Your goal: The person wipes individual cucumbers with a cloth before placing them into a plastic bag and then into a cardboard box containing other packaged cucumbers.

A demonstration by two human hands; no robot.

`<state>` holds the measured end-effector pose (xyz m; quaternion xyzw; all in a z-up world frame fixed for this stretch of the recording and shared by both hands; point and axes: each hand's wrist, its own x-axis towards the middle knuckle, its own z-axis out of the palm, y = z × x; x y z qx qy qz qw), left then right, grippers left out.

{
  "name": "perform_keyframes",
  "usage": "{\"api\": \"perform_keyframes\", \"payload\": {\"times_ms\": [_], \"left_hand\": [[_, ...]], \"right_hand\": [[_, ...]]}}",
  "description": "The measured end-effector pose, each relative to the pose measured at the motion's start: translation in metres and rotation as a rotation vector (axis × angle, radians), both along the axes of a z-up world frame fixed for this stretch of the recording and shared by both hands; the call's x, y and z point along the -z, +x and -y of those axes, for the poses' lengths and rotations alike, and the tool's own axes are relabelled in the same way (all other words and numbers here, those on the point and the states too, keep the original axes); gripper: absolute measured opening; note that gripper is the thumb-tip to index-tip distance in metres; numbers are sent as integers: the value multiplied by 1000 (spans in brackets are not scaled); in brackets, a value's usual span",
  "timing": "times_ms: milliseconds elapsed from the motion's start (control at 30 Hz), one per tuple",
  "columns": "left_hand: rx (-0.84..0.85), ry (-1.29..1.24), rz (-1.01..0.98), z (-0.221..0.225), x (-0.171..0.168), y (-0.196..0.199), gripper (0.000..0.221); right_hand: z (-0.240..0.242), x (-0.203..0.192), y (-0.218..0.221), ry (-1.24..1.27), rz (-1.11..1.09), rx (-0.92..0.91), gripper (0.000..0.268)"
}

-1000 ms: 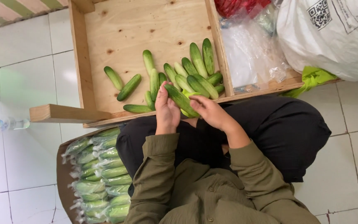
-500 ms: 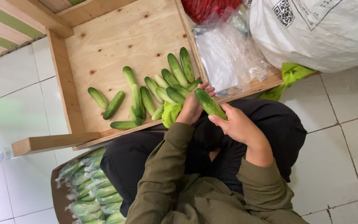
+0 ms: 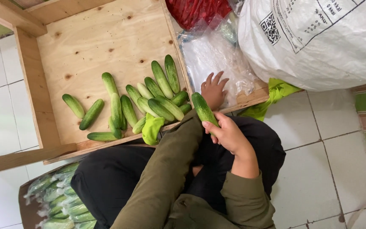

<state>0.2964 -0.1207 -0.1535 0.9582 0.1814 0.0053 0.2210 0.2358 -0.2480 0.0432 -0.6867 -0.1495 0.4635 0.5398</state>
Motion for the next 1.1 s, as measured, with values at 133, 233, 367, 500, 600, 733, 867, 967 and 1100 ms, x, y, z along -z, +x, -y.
{"api": "perform_keyframes", "payload": {"times_ms": [133, 233, 367, 500, 600, 733, 867, 967, 1100], "left_hand": [[222, 26, -121, -8, 16, 12, 61], [193, -39, -204, -14, 30, 11, 60], [133, 166, -131, -14, 31, -2, 41], [64, 449, 37, -11, 14, -19, 22], [131, 335, 109, -25, 37, -23, 21], [183, 117, 203, -45, -8, -55, 16], [-99, -904, 220, -57, -108, -104, 21], [-191, -1561, 89, -84, -161, -134, 60], [61, -1867, -361, -104, -162, -174, 97]], "right_hand": [[-2, 13, 4, -5, -6, 20, 43], [-3, 12, 7, -33, 5, -3, 45], [-3, 9, 6, -86, 44, -43, 47], [-4, -7, 3, -140, 75, -64, 47], [-3, 0, 2, -123, 92, -36, 45], [-8, -2, 3, -70, 75, 62, 41], [-11, -8, 6, -155, 154, 14, 39], [-22, -51, 7, -300, 234, -135, 44], [-38, -73, 2, -335, 454, -430, 52]]}}
